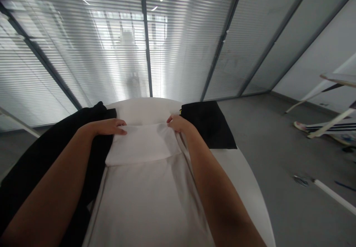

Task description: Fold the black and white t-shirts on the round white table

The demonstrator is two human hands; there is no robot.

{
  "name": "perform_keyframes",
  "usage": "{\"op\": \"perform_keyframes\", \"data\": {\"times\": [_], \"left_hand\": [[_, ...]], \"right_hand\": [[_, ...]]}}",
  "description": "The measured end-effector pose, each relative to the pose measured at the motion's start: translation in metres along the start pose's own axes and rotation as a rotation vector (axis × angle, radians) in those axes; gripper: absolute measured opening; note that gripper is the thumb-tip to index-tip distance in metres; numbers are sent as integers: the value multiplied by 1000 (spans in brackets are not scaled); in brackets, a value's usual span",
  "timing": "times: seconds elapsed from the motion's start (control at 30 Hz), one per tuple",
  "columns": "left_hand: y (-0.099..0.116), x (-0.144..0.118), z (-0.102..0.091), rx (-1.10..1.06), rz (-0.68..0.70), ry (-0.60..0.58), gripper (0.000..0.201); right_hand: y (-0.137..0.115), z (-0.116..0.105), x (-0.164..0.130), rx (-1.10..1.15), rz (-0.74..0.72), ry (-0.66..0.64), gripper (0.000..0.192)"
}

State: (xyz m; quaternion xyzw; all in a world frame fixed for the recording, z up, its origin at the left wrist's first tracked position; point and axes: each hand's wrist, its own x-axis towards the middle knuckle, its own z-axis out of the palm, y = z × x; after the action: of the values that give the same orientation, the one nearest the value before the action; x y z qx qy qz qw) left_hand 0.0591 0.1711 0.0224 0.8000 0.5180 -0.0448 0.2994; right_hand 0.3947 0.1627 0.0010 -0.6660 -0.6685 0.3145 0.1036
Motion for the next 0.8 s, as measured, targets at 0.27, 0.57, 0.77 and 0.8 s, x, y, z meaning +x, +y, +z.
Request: {"op": "perform_keyframes", "data": {"times": [0.27,0.57,0.77,0.8], "left_hand": [[3,-2,-2,39,14,43,54],[13,-4,-2,16,38,191,50],[12,0,-3,5,40,410,44],[13,1,-4,-5,32,473,42]], "right_hand": [[1,-4,5,-121,-99,70,43],[4,-11,-7,12,-34,-55,32],[-7,-14,-8,215,-76,195,25],[-8,-15,-8,262,-87,234,23]]}}
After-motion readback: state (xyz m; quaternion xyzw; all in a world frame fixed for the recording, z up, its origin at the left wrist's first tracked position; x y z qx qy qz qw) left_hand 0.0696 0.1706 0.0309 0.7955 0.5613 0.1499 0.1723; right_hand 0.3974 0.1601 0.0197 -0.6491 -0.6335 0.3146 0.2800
